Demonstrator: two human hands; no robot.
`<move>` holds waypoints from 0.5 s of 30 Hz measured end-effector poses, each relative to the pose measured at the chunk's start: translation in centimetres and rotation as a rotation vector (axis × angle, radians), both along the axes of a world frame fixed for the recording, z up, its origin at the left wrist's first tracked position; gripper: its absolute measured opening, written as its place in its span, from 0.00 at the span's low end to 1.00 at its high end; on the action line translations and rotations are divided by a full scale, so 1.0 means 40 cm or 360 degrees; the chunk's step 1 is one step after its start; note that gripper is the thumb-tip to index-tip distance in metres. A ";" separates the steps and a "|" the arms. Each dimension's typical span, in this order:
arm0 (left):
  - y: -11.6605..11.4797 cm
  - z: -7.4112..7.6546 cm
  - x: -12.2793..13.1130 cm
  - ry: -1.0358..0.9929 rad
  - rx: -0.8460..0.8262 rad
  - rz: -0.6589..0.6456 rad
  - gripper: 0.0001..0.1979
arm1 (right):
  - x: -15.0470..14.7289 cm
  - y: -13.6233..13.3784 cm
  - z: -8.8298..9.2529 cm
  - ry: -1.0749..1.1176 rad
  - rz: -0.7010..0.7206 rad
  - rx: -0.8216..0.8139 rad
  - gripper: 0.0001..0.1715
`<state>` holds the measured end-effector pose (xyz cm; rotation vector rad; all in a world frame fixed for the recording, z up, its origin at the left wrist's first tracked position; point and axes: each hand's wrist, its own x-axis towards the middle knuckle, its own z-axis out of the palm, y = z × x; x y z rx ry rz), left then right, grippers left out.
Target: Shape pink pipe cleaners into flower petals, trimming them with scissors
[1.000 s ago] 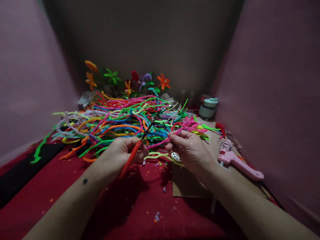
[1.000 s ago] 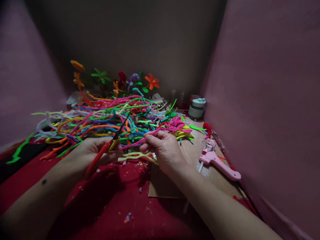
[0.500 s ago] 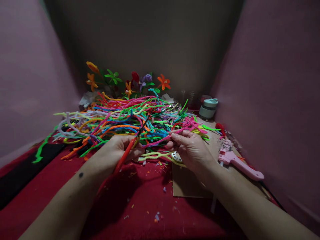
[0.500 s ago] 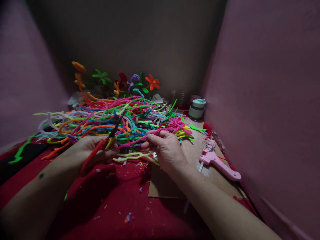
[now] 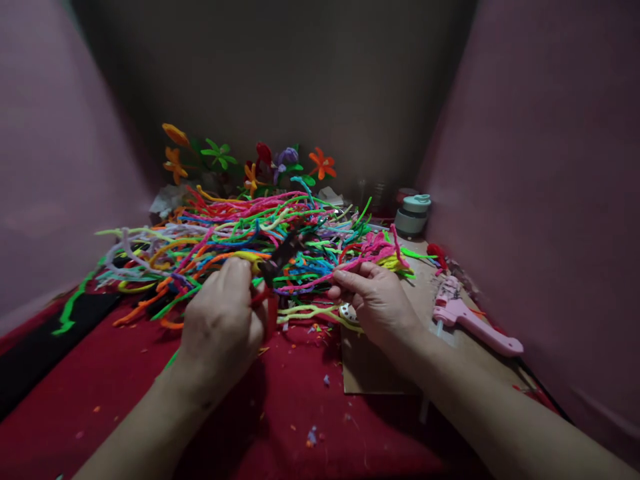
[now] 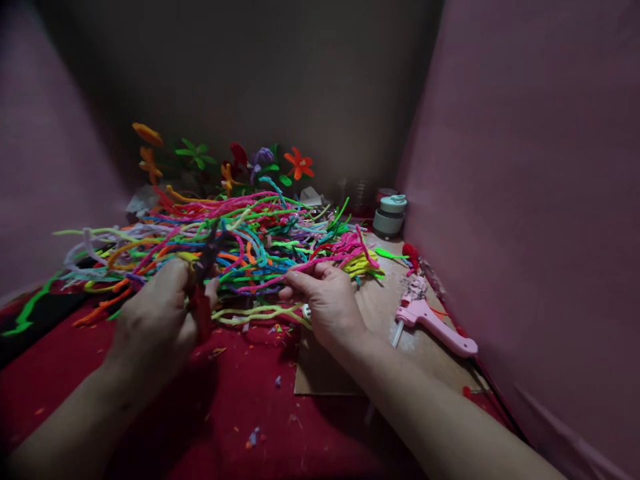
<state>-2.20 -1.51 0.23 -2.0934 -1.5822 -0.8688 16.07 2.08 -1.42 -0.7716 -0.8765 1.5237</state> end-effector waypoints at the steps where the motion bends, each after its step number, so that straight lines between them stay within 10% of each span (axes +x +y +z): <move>1: -0.006 -0.004 0.011 0.0097 -0.0001 -0.0016 0.03 | -0.002 0.001 -0.005 -0.0004 0.0003 -0.0001 0.08; 15: -0.008 -0.017 0.048 0.0712 -0.0619 0.0058 0.09 | 0.001 0.003 -0.005 0.0173 0.0119 -0.0055 0.05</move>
